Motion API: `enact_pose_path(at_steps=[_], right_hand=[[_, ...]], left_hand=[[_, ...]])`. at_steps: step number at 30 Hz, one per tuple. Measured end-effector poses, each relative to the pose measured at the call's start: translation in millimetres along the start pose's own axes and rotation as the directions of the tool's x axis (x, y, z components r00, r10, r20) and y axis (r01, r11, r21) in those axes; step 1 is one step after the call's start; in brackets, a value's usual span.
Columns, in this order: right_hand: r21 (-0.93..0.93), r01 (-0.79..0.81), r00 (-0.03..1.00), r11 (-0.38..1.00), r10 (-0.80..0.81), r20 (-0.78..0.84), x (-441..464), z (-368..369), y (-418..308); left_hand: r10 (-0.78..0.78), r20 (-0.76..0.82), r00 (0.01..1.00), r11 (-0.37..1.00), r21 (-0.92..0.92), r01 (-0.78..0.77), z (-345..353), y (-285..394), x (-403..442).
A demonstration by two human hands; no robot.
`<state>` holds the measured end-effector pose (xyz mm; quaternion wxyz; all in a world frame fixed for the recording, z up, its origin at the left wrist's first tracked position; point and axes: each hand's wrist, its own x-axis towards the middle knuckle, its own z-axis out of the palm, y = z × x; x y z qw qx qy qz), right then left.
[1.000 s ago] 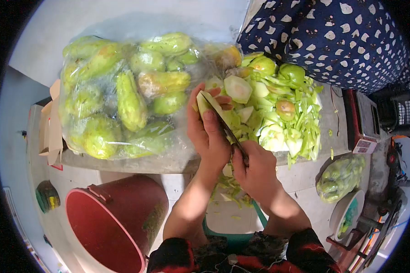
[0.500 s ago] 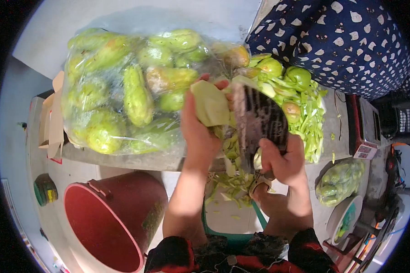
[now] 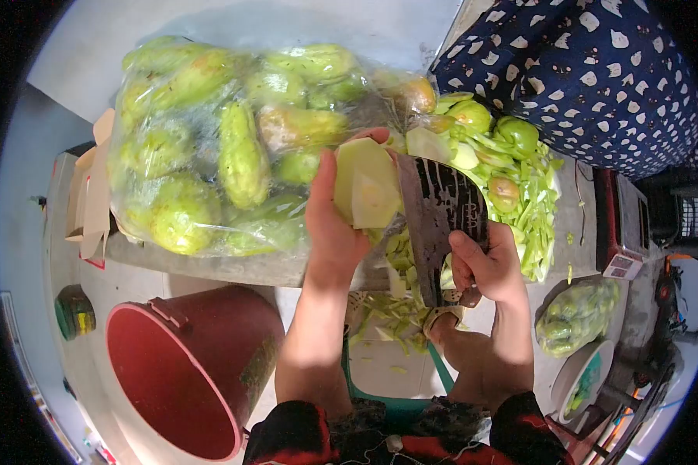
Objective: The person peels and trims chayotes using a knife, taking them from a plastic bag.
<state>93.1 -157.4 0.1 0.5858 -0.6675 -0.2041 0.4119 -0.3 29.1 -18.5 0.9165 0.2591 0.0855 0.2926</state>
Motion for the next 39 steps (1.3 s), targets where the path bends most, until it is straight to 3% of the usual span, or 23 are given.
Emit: enact_pose_path(at_steps=[4,6,10,16,19,26,29,31,34,37,39], right_hand=[[-0.016,0.035,0.999,0.999,-0.035,0.04,1.1,-2.7,4.3],[-0.023,0.048,0.998,0.999,-0.049,-0.043,-1.6,-2.7,1.5],[-0.073,0.084,0.995,0.994,-0.087,-0.042,-2.3,-2.0,-5.2],[-0.044,0.091,0.995,0.995,-0.092,-0.028,-0.9,-0.9,-2.6],[-0.03,0.052,0.998,0.998,-0.053,-0.038,0.2,0.1,-0.9],[0.074,0.105,0.994,0.992,-0.103,-0.028,0.3,1.0,8.8],[0.108,0.092,0.996,0.99,-0.093,0.006,-0.1,-2.2,9.5],[0.101,0.078,0.996,0.992,-0.082,0.029,-0.6,-3.1,6.7],[0.074,0.108,0.993,0.991,-0.111,0.039,0.5,-0.7,5.7],[0.064,0.09,0.996,0.994,-0.092,0.022,1.4,-0.6,9.9],[0.026,0.03,0.997,0.999,-0.032,0.069,2.3,-5.9,7.0]], left_hand=[[0.01,-0.013,1.0,0.995,0.096,-0.009,2.8,0.6,-1.4],[0.018,-0.016,1.0,0.998,0.06,-0.017,9.8,1.5,-2.2],[0.002,-0.042,0.999,0.998,0.066,0.001,10.0,0.2,-3.2],[0.037,-0.09,0.995,0.989,0.145,-0.024,15.0,-3.5,-3.3],[-0.029,-0.097,0.995,0.987,0.152,0.044,14.2,-8.4,-7.4],[-0.003,-0.108,0.994,0.994,0.105,0.015,23.3,-19.3,-9.1],[-0.044,-0.028,0.999,0.996,0.077,0.046,20.1,-14.3,-9.5],[-0.094,0.057,0.994,0.978,0.193,0.082,12.2,-13.7,-7.8],[0.031,-0.025,0.999,0.978,0.207,-0.025,20.4,-22.2,-10.7],[-0.06,0.034,0.998,0.996,0.066,0.057,20.5,-25.2,-9.0],[-0.05,0.035,0.998,0.993,0.11,0.046,19.6,-24.5,-9.4]])
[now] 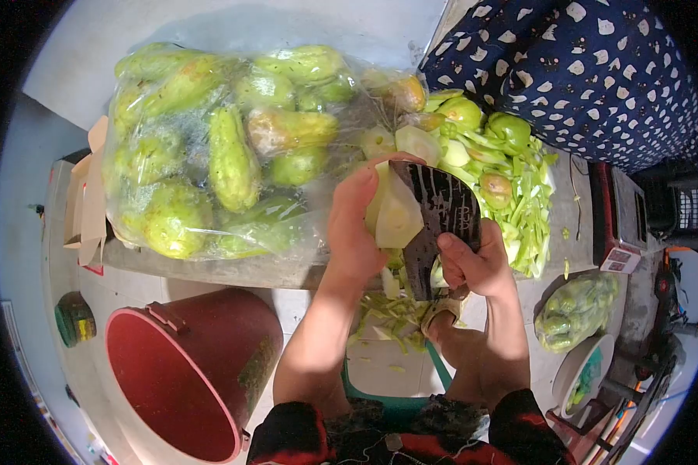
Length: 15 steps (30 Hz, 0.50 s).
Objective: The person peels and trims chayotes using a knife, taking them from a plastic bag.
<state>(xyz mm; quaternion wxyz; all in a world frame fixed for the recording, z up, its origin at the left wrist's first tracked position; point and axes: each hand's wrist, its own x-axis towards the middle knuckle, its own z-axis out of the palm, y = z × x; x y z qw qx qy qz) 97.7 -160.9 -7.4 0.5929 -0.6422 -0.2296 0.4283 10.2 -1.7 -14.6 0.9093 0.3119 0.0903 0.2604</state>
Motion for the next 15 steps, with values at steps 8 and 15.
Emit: enact_pose_path(at_steps=[8,15], right_hand=[[-0.06,0.034,0.998,0.998,-0.037,-0.048,1.7,6.6,7.8],[-0.256,0.108,0.982,0.961,-0.144,-0.125,2.0,22.9,4.0]], left_hand=[[0.039,-0.043,0.998,0.999,0.007,-0.039,-5.7,-7.8,2.6],[0.457,-0.003,0.889,0.7,0.618,-0.358,-11.2,-16.5,8.9]])
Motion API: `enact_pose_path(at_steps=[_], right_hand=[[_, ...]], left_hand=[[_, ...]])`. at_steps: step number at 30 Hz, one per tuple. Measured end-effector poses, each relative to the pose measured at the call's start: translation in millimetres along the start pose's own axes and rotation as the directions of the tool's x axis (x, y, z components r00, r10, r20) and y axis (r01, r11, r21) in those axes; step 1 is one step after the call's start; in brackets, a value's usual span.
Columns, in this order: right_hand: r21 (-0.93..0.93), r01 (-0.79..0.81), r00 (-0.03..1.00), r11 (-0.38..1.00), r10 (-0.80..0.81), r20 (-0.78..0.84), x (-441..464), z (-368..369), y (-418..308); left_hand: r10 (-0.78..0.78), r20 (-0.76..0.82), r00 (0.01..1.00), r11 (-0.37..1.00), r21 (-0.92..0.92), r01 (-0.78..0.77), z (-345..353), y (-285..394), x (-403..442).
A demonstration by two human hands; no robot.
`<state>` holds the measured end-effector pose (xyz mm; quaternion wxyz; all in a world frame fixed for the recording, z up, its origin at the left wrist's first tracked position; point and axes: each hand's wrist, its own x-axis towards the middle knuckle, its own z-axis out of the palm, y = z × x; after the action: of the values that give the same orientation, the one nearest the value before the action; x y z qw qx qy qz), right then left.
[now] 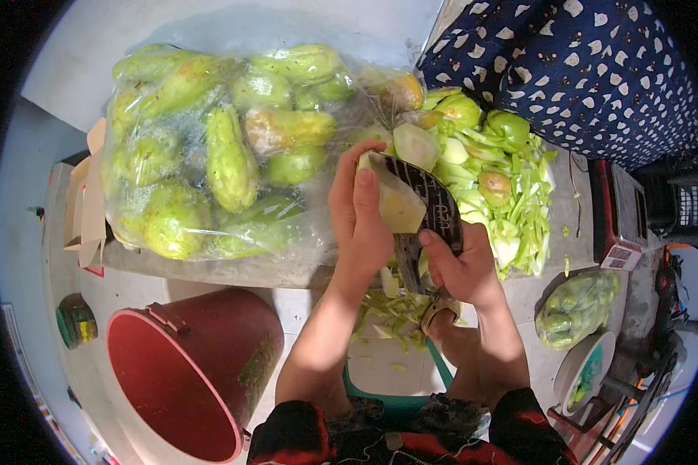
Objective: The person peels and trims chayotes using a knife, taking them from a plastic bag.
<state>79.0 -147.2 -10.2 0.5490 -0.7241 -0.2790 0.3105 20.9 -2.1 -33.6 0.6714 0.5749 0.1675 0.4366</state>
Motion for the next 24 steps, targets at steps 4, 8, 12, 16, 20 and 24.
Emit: enact_pose_path(at_steps=[4,8,12,16,20,24], right_hand=[[0.033,-0.059,0.997,0.998,0.058,0.042,-1.3,-1.4,-3.3],[0.156,-0.116,0.992,0.981,0.106,0.07,0.8,-0.7,-1.2],[0.607,-0.317,0.943,0.729,0.312,0.117,8.9,-13.9,1.9],[0.807,-0.208,0.941,0.552,0.339,0.01,18.6,-27.4,4.1],[0.594,0.012,0.949,0.804,0.179,-0.261,18.2,-23.8,4.3],[0.24,0.098,0.956,0.966,-0.024,-0.292,10.9,-18.6,1.5]], left_hand=[[0.068,-0.069,0.995,0.988,0.141,-0.057,-3.6,-10.6,1.3],[0.072,-0.035,0.997,0.97,0.236,-0.062,-8.2,-3.8,6.4],[-0.414,-0.062,0.908,0.841,-0.408,0.355,-15.4,-10.2,16.2],[-0.515,0.168,0.841,0.404,-0.818,0.411,-28.3,-11.6,18.7],[-0.463,0.254,0.849,0.271,-0.872,0.409,-32.2,-10.0,18.8],[-0.569,0.25,0.783,0.142,-0.908,0.393,-27.7,-6.1,20.0]])
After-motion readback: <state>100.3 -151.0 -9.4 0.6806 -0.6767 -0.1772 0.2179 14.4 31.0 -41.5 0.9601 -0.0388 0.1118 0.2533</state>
